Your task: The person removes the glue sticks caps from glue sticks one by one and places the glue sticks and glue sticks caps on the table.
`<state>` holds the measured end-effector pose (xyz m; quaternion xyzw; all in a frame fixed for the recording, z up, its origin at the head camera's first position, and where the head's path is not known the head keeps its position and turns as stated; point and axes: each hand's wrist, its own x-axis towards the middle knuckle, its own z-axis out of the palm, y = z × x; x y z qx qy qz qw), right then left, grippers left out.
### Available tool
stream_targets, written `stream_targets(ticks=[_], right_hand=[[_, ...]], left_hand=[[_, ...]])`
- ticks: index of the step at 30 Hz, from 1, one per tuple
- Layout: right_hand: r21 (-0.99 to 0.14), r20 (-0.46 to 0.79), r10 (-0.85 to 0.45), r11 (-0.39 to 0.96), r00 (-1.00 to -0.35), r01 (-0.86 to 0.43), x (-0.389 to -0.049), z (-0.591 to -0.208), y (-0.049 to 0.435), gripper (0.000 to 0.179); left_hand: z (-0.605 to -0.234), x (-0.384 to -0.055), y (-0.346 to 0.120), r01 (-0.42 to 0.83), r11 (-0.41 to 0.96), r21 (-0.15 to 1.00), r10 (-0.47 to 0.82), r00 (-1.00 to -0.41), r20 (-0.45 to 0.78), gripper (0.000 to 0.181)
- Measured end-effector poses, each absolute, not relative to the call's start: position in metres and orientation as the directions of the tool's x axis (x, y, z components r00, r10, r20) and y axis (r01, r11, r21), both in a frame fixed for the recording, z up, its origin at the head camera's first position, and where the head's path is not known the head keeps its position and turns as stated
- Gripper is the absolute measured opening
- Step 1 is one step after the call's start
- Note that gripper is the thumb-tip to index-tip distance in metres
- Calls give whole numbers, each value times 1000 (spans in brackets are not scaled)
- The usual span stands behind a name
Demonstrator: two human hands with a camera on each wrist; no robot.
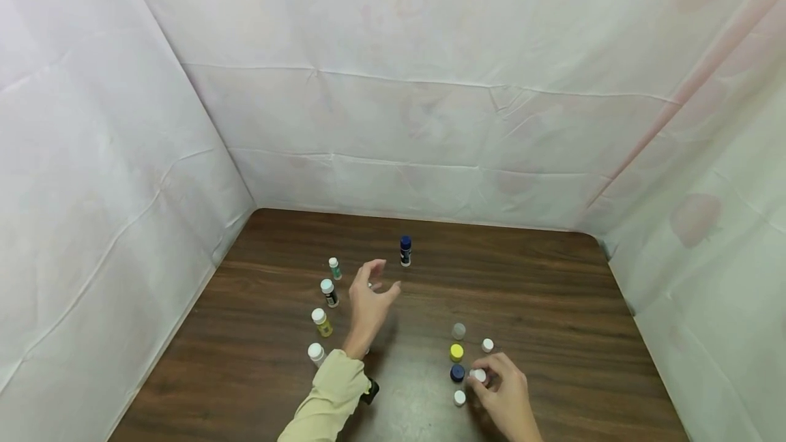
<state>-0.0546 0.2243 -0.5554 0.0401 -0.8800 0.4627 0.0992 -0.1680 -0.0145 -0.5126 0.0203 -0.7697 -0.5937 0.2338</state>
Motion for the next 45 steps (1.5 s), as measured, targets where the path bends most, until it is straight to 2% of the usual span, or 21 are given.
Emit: stream_targets(ticks=[8, 16, 26, 36, 42, 45], right_hand=[[-765, 201, 33, 629, -979, -136, -46, -573, 231, 31], [-695, 142, 25, 714, -990, -81, -42, -584, 238, 29], [-703, 3, -9, 711, -1000, -9, -42, -597, 246, 29], [-725, -41, -65, 689, -997, -15, -46, -593, 244, 32], [-678, -76, 11, 732, -997, 60, -42, -582, 249, 30], [-673, -80, 42, 734, -996, 85, -40, -577, 252, 28]], left_hand=[[-520, -180, -2, 178, 265, 948, -376, -886, 272, 42], [-525, -201, 12, 208, 217, 954, -419, -863, 283, 40], [-540, -227, 29, 212, 240, 947, -510, -803, 309, 39], [-556, -252, 27, 131, 202, 971, -574, -788, 226, 40], [-564, -264, 35, 193, 232, 953, -557, -777, 293, 40], [-566, -268, 39, 184, 249, 951, -557, -776, 296, 41]])
